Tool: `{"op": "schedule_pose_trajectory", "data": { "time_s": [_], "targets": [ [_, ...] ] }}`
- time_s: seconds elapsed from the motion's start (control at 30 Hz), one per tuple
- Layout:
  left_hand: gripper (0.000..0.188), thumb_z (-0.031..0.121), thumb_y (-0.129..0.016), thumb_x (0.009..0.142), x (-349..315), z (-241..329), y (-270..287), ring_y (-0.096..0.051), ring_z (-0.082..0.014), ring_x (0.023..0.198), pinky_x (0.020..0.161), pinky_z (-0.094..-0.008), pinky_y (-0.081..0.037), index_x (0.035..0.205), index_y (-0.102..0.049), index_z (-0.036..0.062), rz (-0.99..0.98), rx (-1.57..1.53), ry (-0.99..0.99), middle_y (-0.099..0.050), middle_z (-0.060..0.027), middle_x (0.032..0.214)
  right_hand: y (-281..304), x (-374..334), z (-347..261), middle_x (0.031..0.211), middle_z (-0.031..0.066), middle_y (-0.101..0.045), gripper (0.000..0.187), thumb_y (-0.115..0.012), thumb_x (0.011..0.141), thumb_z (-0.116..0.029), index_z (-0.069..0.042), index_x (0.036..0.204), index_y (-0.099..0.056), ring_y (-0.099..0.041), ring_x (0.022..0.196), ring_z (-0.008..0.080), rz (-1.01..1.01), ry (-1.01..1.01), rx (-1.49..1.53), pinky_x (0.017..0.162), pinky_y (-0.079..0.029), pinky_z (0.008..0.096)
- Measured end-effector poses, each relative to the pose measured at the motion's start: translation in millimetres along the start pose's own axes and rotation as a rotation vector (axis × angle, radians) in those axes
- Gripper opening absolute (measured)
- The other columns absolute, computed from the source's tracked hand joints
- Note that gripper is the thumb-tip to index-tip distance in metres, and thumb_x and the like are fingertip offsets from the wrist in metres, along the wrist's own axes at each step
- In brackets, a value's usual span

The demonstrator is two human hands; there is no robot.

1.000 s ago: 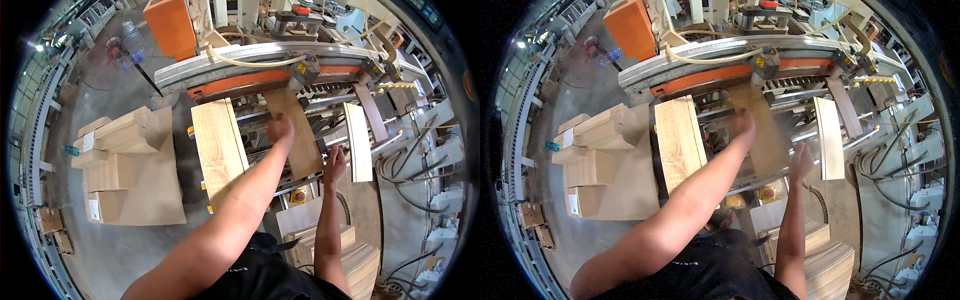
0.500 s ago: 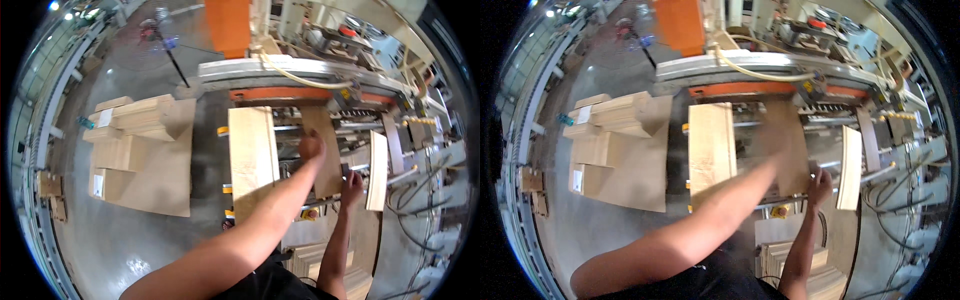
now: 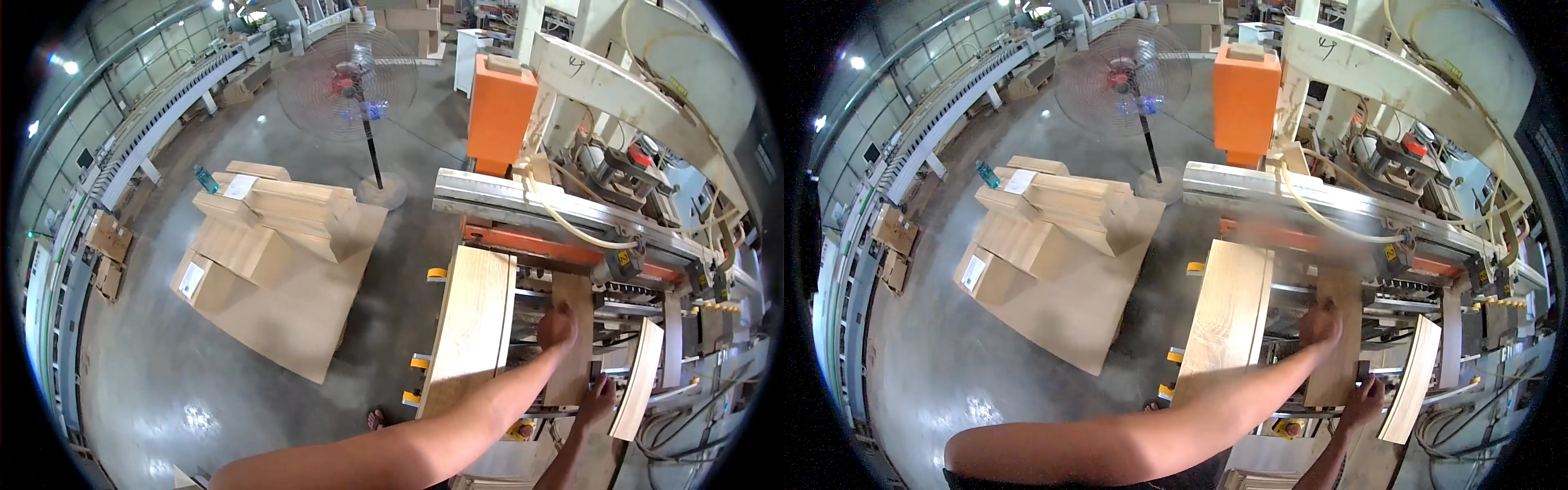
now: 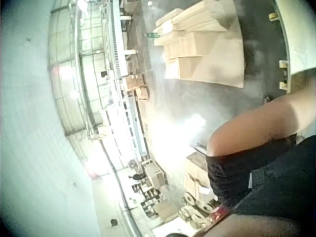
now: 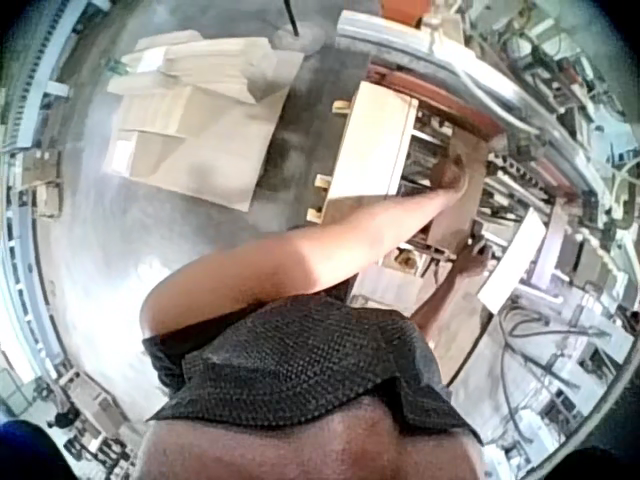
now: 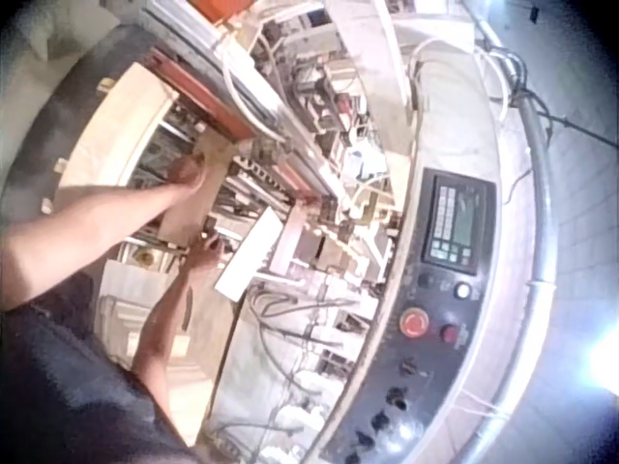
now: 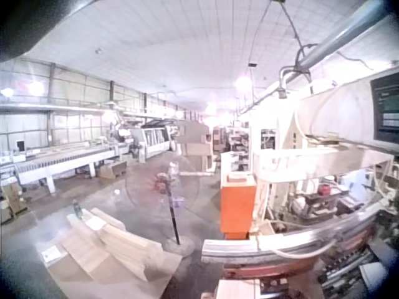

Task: The person feeds wooden planks into a woodworking machine by hand, guiding the pieces along the track.

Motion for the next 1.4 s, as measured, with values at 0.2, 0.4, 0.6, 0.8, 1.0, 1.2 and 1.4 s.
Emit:
{"op": "schedule_pose_trajectory", "data": {
  "time_s": [0.2, 0.4, 0.6, 0.8, 1.0, 1.2, 1.4],
  "targets": [
    [0.054, 0.047, -0.039, 0.093, -2.7, 1.9, 5.1, -0.063, -0.0441, 0.092, 0.081, -0.0512, -0.05, 0.097, -0.063, -0.0019, 0.037, 0.022, 0.002, -0.065, -0.0281, 0.096, -3.5, -4.9, -2.6, 0.09, 0.017, -0.067, 0.03, -0.054, 0.095, -0.025, 0.002, 0.104, -0.064, -0.064, 0.079, 0.0287, 0.01, -0.035, 0.001, 0.07, -0.05, 0.0382],
    [0.053, 0.046, -0.042, 0.09, -4.1, 0.6, 9.8, -0.064, -0.0428, 0.09, 0.078, -0.0503, -0.051, 0.094, -0.066, -0.0008, 0.107, 0.041, 0.023, -0.066, -0.026, 0.095, -16.5, -75.4, -98.6, 0.127, 0.0169, -0.054, 0.06, -0.058, 0.084, -0.056, -0.006, 0.117, -0.059, -0.045, 0.124, 0.0355, -0.058, 0.57, -0.262, 0.105, -0.027, 0.0521],
    [0.047, 0.043, -0.047, 0.087, 8.7, -5.9, -10.2, -0.065, -0.042, 0.09, 0.077, -0.0491, -0.052, 0.09, -0.069, 0.0021, 0.137, 0.099, -0.086, -0.067, -0.0228, 0.096, -18.5, -76.2, -113.1, 0.146, 0.0177, -0.035, 0.093, -0.072, 0.062, -0.064, -0.009, 0.132, -0.047, -0.026, 0.139, 0.036, -0.395, 0.418, -0.314, 0.109, -0.012, 0.0614],
    [0.045, 0.04, -0.046, 0.088, 58.1, -36.9, -40.8, -0.065, -0.0416, 0.092, 0.079, -0.0493, -0.052, 0.09, -0.067, 0.0008, 0.346, 0.015, -0.315, -0.067, -0.0247, 0.096, -25.5, -75.8, -105.3, 0.144, 0.0163, -0.038, 0.088, -0.078, 0.061, -0.047, -0.011, 0.134, -0.043, -0.027, 0.138, 0.0351, -0.324, 0.47, -0.298, 0.106, -0.019, 0.0623],
    [0.061, 0.044, -0.054, 0.083, 81.9, -43.1, -22.6, -0.058, -0.0429, 0.105, 0.089, -0.0509, -0.046, 0.122, -0.045, -0.0015, 0.276, -0.085, -0.267, -0.059, -0.0262, 0.115, -37.4, -83.3, -105.8, 0.147, 0.0118, -0.034, 0.09, -0.076, 0.054, -0.025, -0.016, 0.136, -0.042, -0.026, 0.138, 0.0309, -0.324, 0.53, -0.268, 0.108, -0.02, 0.0558],
    [0.08, 0.038, -0.068, 0.076, -46.6, 40.9, 0.1, -0.03, -0.0468, 0.131, 0.105, -0.0517, -0.031, 0.134, -0.029, -0.002, 0.198, 0.177, -0.598, -0.025, -0.0321, 0.141, -17.8, -77.9, -104.4, 0.143, 0.0139, -0.04, 0.083, -0.077, 0.062, -0.039, -0.015, 0.134, -0.046, -0.03, 0.137, 0.0317, -0.32, 0.458, -0.19, 0.109, -0.019, 0.052],
    [0.062, 0.039, -0.072, 0.072, -165.0, 114.6, 121.1, -0.034, -0.0386, 0.13, 0.104, -0.0483, -0.033, 0.121, -0.049, 0.008, 0.287, 0.456, -1.02, -0.038, -0.0231, 0.135, 1.0, -73.5, -113.5, 0.142, 0.0098, -0.04, 0.079, -0.076, 0.056, -0.026, -0.016, 0.13, -0.05, -0.03, 0.135, 0.031, -0.296, 0.516, -0.02, 0.108, -0.021, 0.0519]
  ]
}}
Point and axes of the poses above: each hand's wrist, its own x-axis towards the middle knuckle, its own y-axis out of the back of the hand, z = x × y, the point moved 9 cm from there along x, towards the middle knuckle
